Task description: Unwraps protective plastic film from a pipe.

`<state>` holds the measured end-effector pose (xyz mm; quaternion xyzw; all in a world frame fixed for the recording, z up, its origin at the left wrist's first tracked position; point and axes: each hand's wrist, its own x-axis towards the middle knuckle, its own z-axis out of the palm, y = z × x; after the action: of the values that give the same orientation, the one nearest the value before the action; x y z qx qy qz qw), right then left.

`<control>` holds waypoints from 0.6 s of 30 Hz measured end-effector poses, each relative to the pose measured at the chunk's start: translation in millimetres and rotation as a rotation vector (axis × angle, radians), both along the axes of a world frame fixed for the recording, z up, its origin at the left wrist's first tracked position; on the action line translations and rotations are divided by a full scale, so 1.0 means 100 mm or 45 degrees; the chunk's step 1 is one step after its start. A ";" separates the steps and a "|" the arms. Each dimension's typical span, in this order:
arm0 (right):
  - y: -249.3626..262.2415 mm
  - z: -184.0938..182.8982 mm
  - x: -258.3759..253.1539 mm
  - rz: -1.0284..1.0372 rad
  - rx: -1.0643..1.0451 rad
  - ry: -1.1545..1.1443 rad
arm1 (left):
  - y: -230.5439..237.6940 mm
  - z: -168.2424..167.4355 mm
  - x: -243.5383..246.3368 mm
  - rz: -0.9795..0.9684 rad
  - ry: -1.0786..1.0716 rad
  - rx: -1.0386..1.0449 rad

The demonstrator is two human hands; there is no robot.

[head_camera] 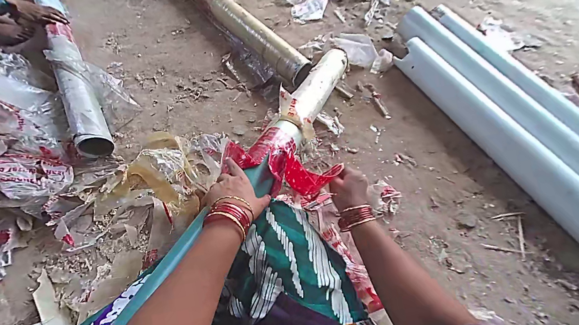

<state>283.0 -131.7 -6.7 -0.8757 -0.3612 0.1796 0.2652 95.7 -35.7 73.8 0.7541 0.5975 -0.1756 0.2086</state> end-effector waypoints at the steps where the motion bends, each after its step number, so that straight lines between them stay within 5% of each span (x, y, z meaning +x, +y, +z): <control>1: 0.03 0.15 -0.03 -0.067 0.204 -0.060 | -0.02 -0.01 0.01 0.014 -0.015 0.005; 4: 0.23 0.61 -0.27 0.190 0.254 -0.285 | -0.05 -0.04 0.01 0.004 -0.021 0.044; 10: 0.92 1.00 -0.61 0.511 -0.665 -0.175 | -0.07 -0.04 -0.04 -0.062 -0.105 0.095; 18: 0.99 0.60 -0.09 0.717 -0.326 0.224 | 0.00 -0.05 0.14 -0.291 -0.213 0.136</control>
<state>274.3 -32.2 52.9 -0.7488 -0.5394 0.3650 0.1230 109.3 -35.8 69.0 0.8391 0.4969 -0.1028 0.1958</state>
